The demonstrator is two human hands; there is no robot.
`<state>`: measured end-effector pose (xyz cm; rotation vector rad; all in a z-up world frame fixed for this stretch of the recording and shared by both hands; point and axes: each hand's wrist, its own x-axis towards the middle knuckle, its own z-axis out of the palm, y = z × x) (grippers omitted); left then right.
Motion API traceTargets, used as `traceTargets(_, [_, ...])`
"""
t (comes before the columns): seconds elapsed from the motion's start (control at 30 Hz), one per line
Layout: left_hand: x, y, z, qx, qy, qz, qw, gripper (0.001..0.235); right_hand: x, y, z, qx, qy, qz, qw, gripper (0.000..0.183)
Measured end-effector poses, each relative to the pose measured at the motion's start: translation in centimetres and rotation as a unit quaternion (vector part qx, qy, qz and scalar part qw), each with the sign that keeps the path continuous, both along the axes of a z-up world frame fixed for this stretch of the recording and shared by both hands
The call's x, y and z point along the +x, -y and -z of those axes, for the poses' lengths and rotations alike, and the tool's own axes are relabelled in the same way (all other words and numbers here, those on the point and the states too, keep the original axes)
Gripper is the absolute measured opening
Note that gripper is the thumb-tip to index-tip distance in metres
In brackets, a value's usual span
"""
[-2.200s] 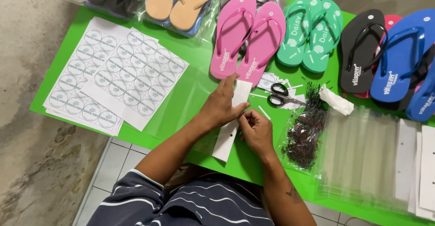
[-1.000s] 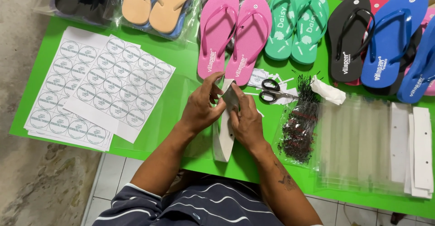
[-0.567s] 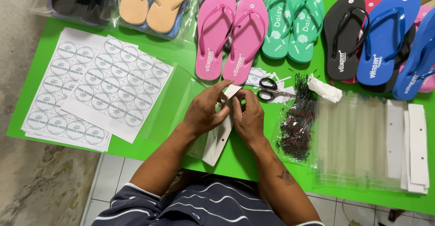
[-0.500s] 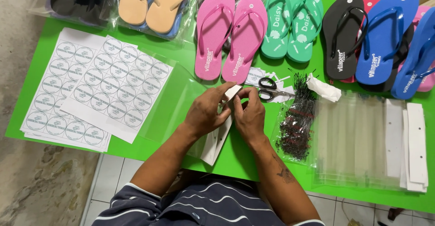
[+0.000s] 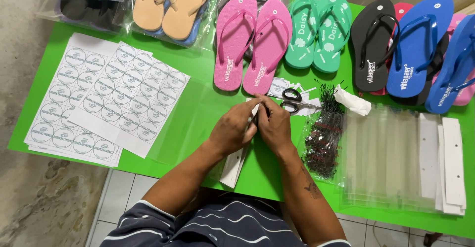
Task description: Packaging pairs of flip-flops into plastic bags and attaching cardboard headers.
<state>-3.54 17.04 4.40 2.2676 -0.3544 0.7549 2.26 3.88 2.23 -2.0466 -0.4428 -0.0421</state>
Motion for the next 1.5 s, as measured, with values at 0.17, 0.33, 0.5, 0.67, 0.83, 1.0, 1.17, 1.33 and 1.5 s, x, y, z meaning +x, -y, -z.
traceTargets(0.17, [0.1, -0.2, 0.2, -0.058, -0.062, 0.001, 0.996, 0.056, -0.3, 0.8, -0.6, 0.010, -0.017, 0.003, 1.000, 0.032])
traceTargets(0.33, [2.3, -2.0, 0.3, -0.108, -0.092, -0.042, 0.989, 0.047, -0.5, 1.1, -3.7, -0.003, -0.019, 0.034, 0.999, 0.033])
traceTargets(0.5, [5.9, -6.2, -0.4, -0.075, -0.161, -0.221, 0.959, 0.068, 2.1, 0.9, -2.6, -0.002, -0.058, 0.067, 0.996, 0.056])
traceTargets(0.67, [7.7, -8.4, 4.0, -0.011, -0.241, -0.318, 0.917, 0.071, 4.9, 0.2, 1.0, -0.009, -0.119, 0.091, 0.989, 0.072])
traceTargets(0.83, [7.7, -8.6, 4.4, -0.004, -0.295, -0.298, 0.908, 0.063, 6.8, -0.9, 1.2, -0.020, -0.155, 0.121, 0.980, 0.078])
traceTargets(1.0, [7.3, -8.4, 3.1, -0.089, -0.301, -0.289, 0.904, 0.054, 8.5, -1.3, 4.6, 0.168, -0.196, 0.114, 0.959, 0.057])
traceTargets(1.17, [7.2, -7.1, 1.9, -0.169, -0.226, -0.243, 0.928, 0.051, 6.5, -1.9, 0.2, 0.259, -0.189, 0.066, 0.945, 0.023])
traceTargets(1.33, [7.4, -5.3, 1.0, -0.378, -0.121, -0.161, 0.904, 0.041, 4.9, -2.2, -3.6, 0.319, -0.110, 0.047, 0.940, 0.013])
traceTargets(1.5, [7.0, -2.6, 0.1, -0.721, -0.190, -0.026, 0.666, 0.037, 4.0, -1.8, -4.8, 0.300, -0.050, 0.057, 0.951, 0.017])
